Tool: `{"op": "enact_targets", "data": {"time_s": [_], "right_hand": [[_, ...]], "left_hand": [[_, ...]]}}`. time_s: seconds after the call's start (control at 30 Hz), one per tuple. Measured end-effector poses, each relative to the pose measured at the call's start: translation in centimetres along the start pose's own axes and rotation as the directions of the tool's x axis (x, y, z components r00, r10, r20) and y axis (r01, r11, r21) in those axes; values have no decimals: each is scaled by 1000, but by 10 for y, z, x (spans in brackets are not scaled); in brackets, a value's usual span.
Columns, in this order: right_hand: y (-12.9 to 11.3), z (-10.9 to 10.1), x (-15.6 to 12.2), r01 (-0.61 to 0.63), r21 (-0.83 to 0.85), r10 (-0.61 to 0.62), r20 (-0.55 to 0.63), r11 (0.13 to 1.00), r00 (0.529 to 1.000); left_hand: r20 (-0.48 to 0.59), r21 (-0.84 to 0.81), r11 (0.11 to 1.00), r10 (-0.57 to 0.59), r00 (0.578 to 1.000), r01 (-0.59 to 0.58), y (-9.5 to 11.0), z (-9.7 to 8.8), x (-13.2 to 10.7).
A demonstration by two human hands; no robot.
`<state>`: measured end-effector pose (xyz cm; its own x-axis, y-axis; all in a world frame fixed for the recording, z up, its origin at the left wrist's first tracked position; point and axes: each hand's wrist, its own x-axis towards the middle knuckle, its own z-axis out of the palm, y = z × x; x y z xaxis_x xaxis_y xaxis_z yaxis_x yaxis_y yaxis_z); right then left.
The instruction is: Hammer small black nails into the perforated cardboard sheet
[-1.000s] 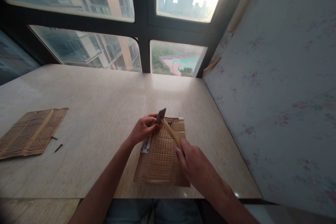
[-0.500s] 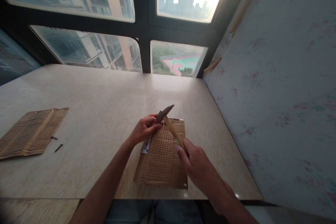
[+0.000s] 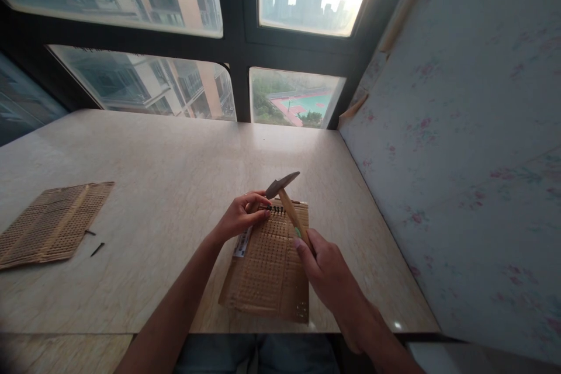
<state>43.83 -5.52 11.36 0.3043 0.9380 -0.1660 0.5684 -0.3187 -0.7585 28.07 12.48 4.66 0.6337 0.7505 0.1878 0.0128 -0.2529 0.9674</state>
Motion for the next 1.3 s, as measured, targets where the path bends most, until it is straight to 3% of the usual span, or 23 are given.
{"op": "enact_targets", "data": {"time_s": [0.3, 0.6, 1.0, 1.17, 1.23, 1.3], "right_hand": [[5, 13, 5, -48, 234, 77, -116, 971, 990], [16, 15, 5, -81, 286, 112, -95, 955, 989], [9, 12, -3, -78, 330, 113, -89, 941, 990], [14, 8, -22, -101, 399, 147, -87, 911, 985], [16, 8, -32, -125, 436, 182, -90, 891, 979], [16, 9, -43, -135, 466, 215, -123, 875, 969]], "left_hand": [[-34, 80, 997, 27, 999, -24, 1, 1, 0], [-18, 77, 997, 30, 999, -29, 2, 0, 1], [1, 135, 988, 76, 997, -75, 6, -10, -3], [-147, 278, 957, 127, 981, -82, 9, -40, -36], [-259, 333, 943, 99, 961, -8, 4, -60, -60], [-413, 344, 932, 44, 910, 111, -4, -83, -88]]}}
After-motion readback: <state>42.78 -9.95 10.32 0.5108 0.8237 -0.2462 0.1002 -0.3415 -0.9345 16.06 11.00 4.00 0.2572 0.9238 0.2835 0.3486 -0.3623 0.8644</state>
